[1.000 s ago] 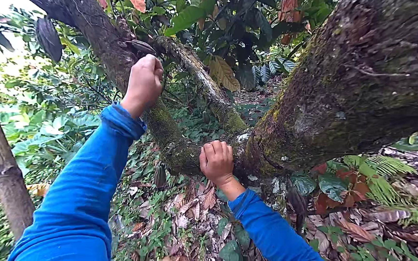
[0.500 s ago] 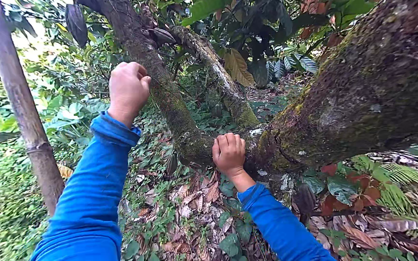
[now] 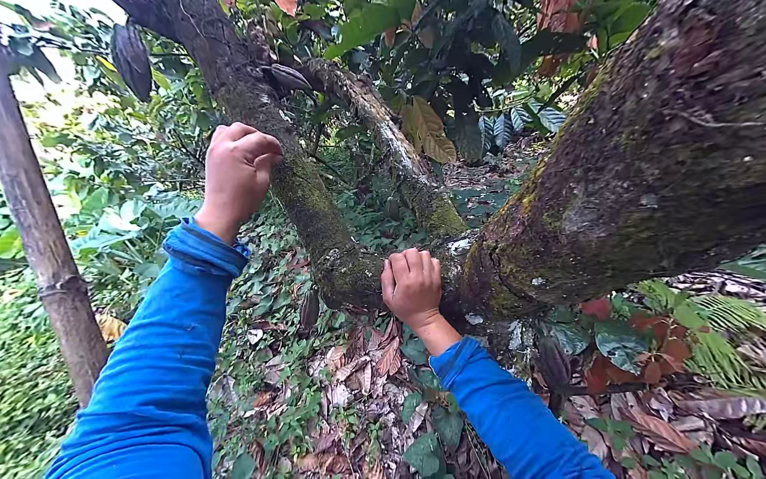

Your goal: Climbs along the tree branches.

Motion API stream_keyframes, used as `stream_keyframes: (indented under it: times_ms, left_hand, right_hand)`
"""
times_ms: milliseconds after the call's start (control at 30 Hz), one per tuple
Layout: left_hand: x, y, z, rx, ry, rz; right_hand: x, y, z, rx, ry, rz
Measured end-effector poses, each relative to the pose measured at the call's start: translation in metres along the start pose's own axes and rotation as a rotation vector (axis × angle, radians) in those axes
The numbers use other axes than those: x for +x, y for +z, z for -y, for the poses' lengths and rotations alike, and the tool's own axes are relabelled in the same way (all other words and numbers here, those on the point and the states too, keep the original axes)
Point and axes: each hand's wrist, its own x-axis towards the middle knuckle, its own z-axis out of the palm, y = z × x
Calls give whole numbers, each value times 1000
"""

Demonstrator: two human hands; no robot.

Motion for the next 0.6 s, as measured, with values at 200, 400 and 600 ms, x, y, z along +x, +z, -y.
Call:
stream_keyframes:
  times_ms: [200, 400, 600]
  left_hand:
    - [4, 9, -36, -289, -189, 127]
    - [34, 34, -66, -742, -440, 138]
    - [74, 50, -77, -695, -281, 11]
  right_hand:
    - [1, 0, 0, 9, -3, -2]
    - [-1, -1, 0, 18, 6, 7]
    - [-1, 2, 0, 3, -2, -15]
